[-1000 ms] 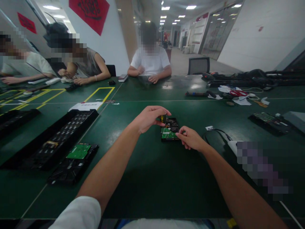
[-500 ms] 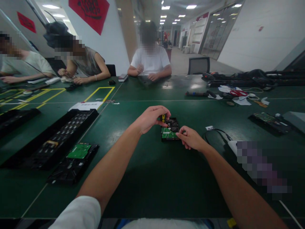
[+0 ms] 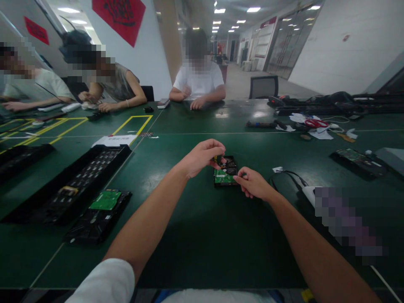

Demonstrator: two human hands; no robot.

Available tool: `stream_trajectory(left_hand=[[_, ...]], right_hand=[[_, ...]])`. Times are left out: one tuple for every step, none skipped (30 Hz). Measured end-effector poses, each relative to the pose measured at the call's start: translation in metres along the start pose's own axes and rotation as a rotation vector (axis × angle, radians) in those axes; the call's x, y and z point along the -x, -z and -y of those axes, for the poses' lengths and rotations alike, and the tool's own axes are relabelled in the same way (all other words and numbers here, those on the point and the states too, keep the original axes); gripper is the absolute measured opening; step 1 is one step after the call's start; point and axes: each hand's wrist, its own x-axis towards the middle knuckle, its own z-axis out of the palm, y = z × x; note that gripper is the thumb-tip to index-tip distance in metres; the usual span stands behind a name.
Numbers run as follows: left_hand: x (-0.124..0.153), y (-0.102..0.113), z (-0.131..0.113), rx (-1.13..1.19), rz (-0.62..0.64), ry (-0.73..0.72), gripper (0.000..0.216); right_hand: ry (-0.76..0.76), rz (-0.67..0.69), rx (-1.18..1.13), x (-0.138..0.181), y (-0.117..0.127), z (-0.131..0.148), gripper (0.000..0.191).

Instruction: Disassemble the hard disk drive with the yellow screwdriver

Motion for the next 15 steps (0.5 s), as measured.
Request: stream_trajectory(left_hand=[[-0.001,0.0,0.001,0.014,-0.005,0.003,0.02],[-0.001,0.0,0.002,0.022,-0.011,0.003,0.02],[-0.002,0.0,0.003,0.02,-0.019,0.003,0.02],[-0.002,0.0,0.003,0.01,-0.028,0.0,0.019],[-0.002,0.001,0.002,-0.007,-0.037,-0.005,0.019],[-0.001,0.001,0.001,-0.027,-0.047,-0.011,0.018],[-0.001,0.002,0.0,-0.05,-0.054,-0.018,0.017],[-0.001,0.003,-0.002,-0.072,-0.057,-0.026,0.016],[0.0,0.004,-0.003,-0.092,-0.057,-0.035,0.015],[0.0,0.005,-0.004,-0.107,-0.056,-0.043,0.015],[0.001,0.005,-0.005,-0.119,-0.051,-0.048,0.015],[0.001,0.005,-0.006,-0.129,-0.043,-0.048,0.017],[0.002,0.005,-0.006,-0.134,-0.032,-0.046,0.018],[0.002,0.004,-0.007,-0.133,-0.02,-0.043,0.019],[0.003,0.004,-0.007,-0.125,-0.004,-0.038,0.019]], right_hand=[[0.002,0.002,-0.002,0.0,0.0,0.0,0.027],[0.002,0.003,-0.003,0.0,0.0,-0.001,0.027],[-0.001,0.005,-0.003,0.0,0.0,-0.001,0.028],[-0.005,0.006,-0.002,0.0,0.0,-0.001,0.029],[-0.009,0.006,-0.001,0.0,0.0,-0.001,0.029],[-0.013,0.005,0.0,0.0,0.0,0.0,0.03],[-0.015,0.004,0.001,0.0,0.0,0.0,0.029],[-0.016,0.003,0.001,0.001,0.001,0.001,0.029],[-0.016,0.003,0.001,0.001,0.001,0.001,0.028],[-0.015,0.004,0.001,0.002,0.001,0.002,0.028],[-0.013,0.005,0.002,0.002,0.001,0.003,0.027],[-0.009,0.006,0.002,0.002,0.001,0.003,0.027],[-0.006,0.007,0.003,0.002,0.001,0.003,0.027],[-0.005,0.008,0.004,0.002,0.001,0.003,0.027],[-0.005,0.006,0.005,0.002,0.001,0.003,0.027]])
